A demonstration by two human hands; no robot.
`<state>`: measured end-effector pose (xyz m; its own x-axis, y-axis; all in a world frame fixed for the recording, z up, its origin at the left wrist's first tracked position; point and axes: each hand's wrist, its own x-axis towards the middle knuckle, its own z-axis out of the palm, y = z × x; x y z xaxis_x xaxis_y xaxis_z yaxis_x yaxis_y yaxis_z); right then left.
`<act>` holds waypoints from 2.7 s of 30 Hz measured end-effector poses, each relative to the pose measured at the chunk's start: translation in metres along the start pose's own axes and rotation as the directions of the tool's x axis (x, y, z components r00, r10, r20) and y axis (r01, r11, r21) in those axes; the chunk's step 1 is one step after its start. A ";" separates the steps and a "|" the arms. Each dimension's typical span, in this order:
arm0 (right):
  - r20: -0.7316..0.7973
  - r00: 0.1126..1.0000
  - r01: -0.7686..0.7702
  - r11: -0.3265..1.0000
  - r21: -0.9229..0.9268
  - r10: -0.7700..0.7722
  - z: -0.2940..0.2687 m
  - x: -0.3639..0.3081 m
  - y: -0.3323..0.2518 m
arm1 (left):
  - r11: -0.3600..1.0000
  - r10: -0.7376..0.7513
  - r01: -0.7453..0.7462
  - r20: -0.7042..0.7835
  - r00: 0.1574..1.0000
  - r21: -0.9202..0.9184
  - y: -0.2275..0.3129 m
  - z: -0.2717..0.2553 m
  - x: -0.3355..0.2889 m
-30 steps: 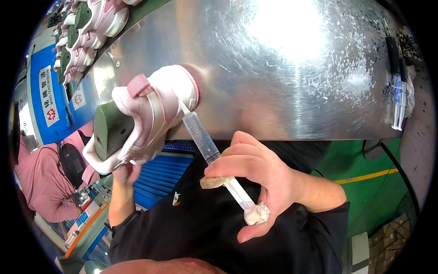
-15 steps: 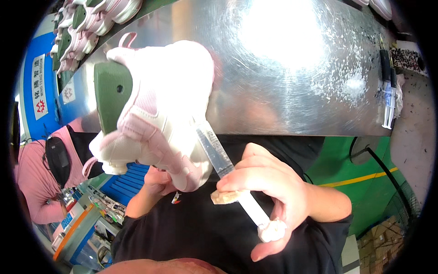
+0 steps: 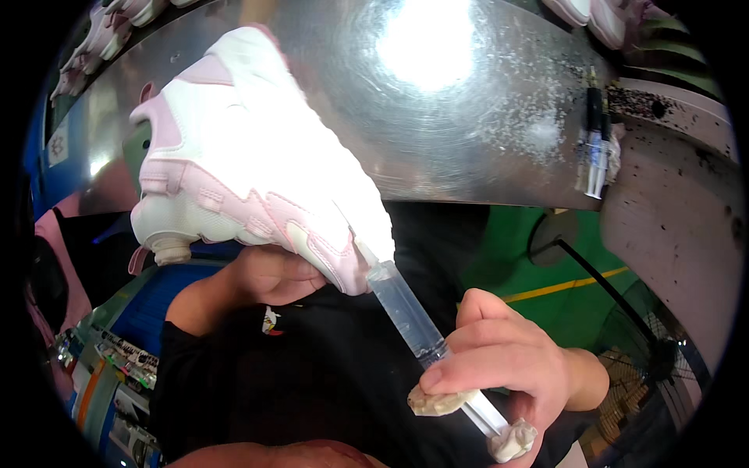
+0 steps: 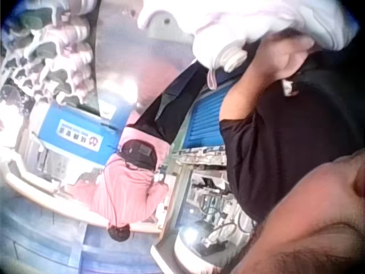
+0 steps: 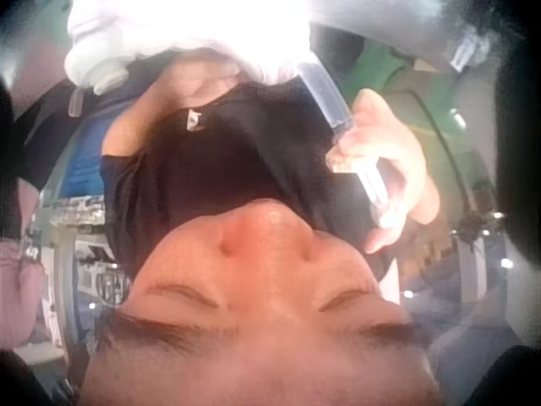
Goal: The person repeatedly picks up pink and white sneakers from a conveyor belt, inserts a syringe into the heel, and injects a clear liquid. After each injection, the shoe is placed back on the belt. The process is repeated for multiple shoes in a continuous loop.
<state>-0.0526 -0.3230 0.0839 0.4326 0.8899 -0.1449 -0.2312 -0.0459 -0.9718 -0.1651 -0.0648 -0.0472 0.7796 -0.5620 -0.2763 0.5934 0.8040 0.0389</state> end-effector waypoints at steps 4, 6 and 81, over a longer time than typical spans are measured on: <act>-0.043 0.999 -0.025 0.995 -0.099 0.021 0.000 -0.007 -0.017 | 0.718 -0.045 -0.006 0.055 0.997 0.696 0.018 0.013 0.016; -0.086 0.996 -0.004 0.989 -0.147 -0.008 0.002 -0.007 -0.019 | 0.961 0.017 -0.034 0.061 0.998 0.273 0.008 0.015 0.029; -0.274 0.962 -0.264 0.233 -0.936 -0.014 -0.072 -0.042 0.032 | -0.385 0.477 0.030 0.171 0.862 0.922 0.197 0.067 0.262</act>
<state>-0.0152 -0.3941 0.0452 0.6581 0.7319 -0.1769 0.6478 -0.6701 -0.3625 0.1698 -0.0669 -0.0478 0.9895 -0.1338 -0.0550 -0.0204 -0.5057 0.8625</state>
